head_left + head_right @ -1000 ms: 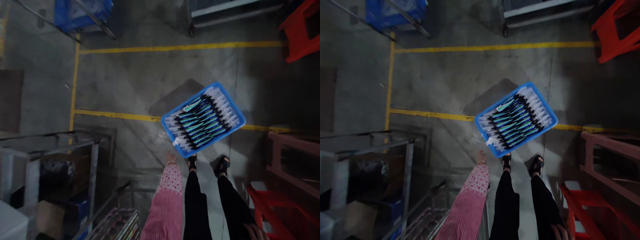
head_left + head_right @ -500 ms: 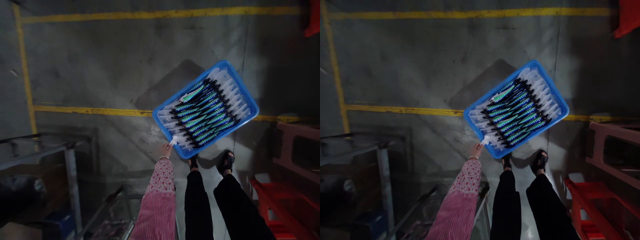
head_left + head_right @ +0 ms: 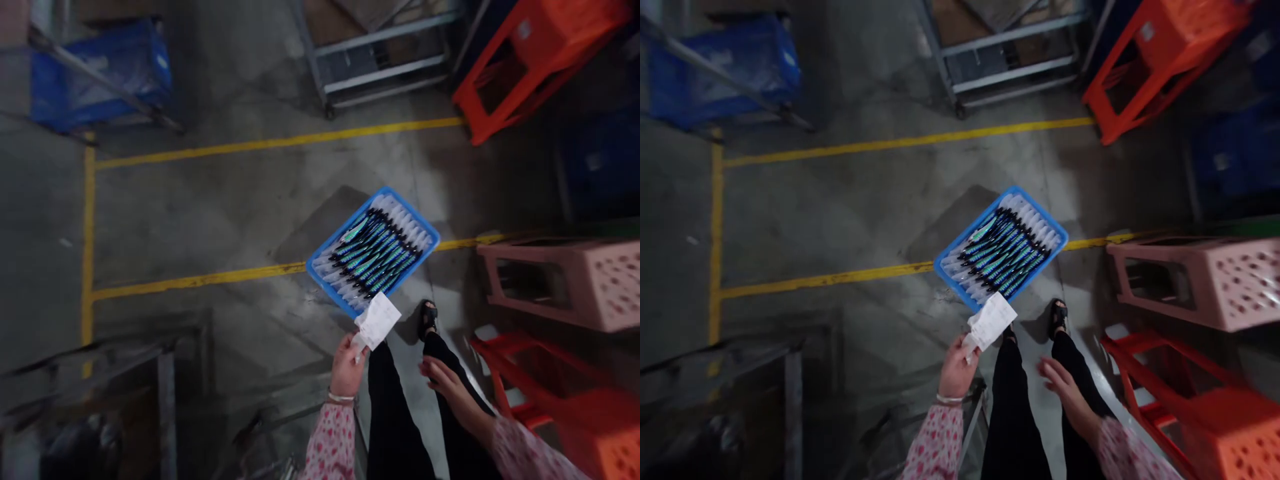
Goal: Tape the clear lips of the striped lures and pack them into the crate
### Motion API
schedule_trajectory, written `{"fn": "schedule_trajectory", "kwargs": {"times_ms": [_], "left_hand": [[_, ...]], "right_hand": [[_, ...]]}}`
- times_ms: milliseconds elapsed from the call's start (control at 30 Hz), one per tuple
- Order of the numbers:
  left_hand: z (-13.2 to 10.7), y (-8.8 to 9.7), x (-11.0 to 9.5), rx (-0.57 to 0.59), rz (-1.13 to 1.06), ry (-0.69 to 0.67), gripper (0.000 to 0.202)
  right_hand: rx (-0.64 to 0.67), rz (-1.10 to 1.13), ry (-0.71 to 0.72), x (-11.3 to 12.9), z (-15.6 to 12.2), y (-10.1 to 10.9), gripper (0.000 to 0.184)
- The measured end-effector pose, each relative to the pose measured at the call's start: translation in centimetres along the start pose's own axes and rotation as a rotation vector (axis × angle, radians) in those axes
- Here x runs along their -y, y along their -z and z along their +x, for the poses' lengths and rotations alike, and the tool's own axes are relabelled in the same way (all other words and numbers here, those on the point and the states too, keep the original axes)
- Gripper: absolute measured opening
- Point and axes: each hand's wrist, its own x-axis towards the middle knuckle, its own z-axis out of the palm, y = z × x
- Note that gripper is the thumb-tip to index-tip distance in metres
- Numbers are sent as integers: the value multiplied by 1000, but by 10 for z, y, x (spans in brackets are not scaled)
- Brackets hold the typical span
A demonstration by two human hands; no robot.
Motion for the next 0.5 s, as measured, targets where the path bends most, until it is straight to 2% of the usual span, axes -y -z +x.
{"fn": "schedule_trajectory", "kwargs": {"times_ms": [33, 100, 133, 200, 267, 367, 500], "left_hand": [[-20, -15, -21, 78, -31, 10, 27], [-56, -45, -59, 237, -29, 11, 27], [-72, -57, -77, 311, -14, 10, 26], [-100, -78, -108, 456, 55, 4, 26], [-121, -94, -135, 590, 174, -7, 25], [-146, -115, -168, 739, 395, -40, 26], [-182, -155, -195, 880, 626, -109, 30]], "right_hand": [[98, 197, 33, 34, -11, -20, 67], [275, 450, 143, 94, -42, -47, 64], [311, 528, 212, 118, -60, -54, 60], [247, 636, 336, 149, -97, -55, 51], [84, 708, 431, 160, -132, -44, 43], [-149, 764, 534, 156, -175, -15, 40], [-295, 850, 644, 139, -219, 25, 36]]}}
